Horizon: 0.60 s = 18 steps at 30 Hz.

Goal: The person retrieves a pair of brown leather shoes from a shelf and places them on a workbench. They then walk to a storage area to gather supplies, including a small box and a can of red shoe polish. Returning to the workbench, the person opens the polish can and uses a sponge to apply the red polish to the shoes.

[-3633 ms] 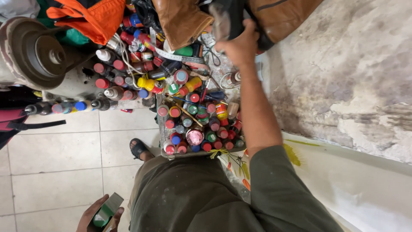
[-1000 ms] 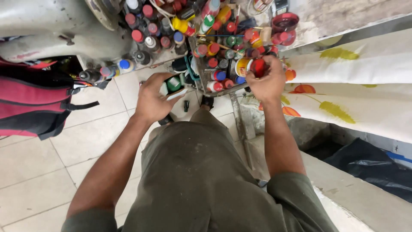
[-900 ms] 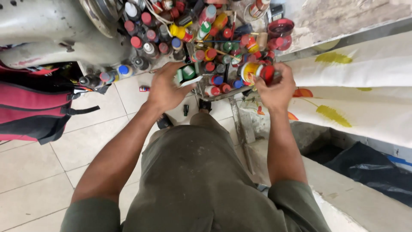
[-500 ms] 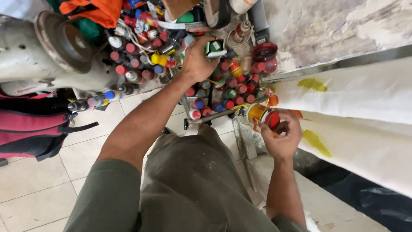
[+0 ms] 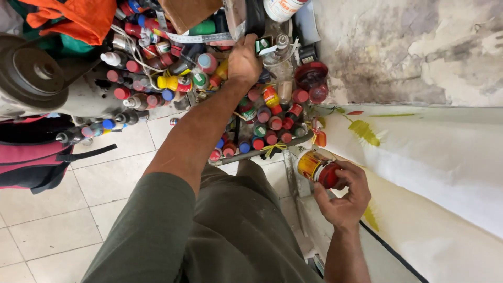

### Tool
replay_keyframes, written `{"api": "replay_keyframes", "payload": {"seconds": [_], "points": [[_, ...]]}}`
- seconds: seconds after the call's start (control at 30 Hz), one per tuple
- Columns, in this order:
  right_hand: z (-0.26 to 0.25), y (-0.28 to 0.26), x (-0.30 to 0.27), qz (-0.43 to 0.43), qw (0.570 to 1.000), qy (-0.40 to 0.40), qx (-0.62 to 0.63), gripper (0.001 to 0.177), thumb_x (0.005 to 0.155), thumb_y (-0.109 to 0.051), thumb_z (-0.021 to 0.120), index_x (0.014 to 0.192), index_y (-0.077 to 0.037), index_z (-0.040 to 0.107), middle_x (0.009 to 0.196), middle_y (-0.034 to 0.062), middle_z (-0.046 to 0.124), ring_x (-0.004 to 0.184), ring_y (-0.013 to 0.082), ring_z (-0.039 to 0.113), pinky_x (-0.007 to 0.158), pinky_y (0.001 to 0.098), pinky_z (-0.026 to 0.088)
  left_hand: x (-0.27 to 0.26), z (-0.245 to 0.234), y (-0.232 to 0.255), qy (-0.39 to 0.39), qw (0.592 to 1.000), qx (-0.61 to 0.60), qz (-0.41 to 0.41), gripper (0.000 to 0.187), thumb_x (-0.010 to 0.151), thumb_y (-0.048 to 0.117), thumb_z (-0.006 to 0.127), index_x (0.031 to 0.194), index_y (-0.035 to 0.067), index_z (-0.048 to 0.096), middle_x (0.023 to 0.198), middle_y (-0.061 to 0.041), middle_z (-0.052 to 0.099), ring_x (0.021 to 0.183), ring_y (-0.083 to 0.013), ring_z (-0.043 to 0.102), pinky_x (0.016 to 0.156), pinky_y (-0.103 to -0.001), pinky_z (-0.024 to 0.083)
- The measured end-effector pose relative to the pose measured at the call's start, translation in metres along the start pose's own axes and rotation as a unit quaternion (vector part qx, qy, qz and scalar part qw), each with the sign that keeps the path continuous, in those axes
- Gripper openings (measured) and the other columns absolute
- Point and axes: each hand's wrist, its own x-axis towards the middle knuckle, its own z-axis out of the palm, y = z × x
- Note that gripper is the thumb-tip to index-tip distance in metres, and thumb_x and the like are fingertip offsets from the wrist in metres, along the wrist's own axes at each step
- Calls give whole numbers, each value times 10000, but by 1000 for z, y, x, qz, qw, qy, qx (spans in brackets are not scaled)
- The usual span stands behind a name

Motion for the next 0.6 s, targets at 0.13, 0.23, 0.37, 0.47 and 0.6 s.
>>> {"api": "replay_keyframes", "payload": {"seconds": [0.13, 0.23, 0.37, 0.47, 0.6], "points": [[5, 7, 2, 16, 1000, -15, 8, 490, 726, -250, 846, 1112, -65, 608, 1198, 189, 676, 1029, 262, 680, 645, 275, 519, -3, -4, -2, -17, 998, 58, 30, 558, 774, 59, 730, 1286, 56, 509, 1128, -247, 644, 983, -487, 628, 804, -586, 539], [9, 8, 8, 2, 999, -27, 18, 469, 727, -239, 839, 1108, -71, 621, 1197, 192, 679, 1024, 262, 679, 640, 278, 515, -7, -17, 5, -18, 996, 70, 42, 588, 825, 110, 768, 1326, 48, 466, 1182, -253, 639, 1034, -476, 621, 877, -562, 539], [15, 5, 24, -30, 998, -43, 34, 432, 746, -230, 826, 1088, -57, 627, 1185, 187, 671, 1001, 242, 671, 629, 280, 518, -14, -27, 6, -6, 992, 112, 60, 642, 821, 165, 808, 1345, 24, 466, 1233, -238, 584, 1083, -430, 598, 984, -512, 521], [21, 4, 38, -65, 995, -70, 22, 446, 717, -177, 832, 1092, -42, 632, 1172, 200, 675, 973, 258, 675, 622, 292, 522, -31, -47, 5, 42, 992, 92, 72, 685, 767, 207, 842, 1340, 58, 497, 1203, -204, 558, 1066, -455, 558, 972, -556, 477], [37, -14, 71, -134, 981, -96, 100, 367, 760, -190, 899, 1010, -18, 692, 1154, 207, 705, 673, 230, 634, 543, 315, 485, -114, -94, 31, 109, 992, 37, 54, 587, 766, 167, 855, 1270, 98, 563, 1140, -153, 586, 1074, -410, 645, 975, -503, 535]]}}
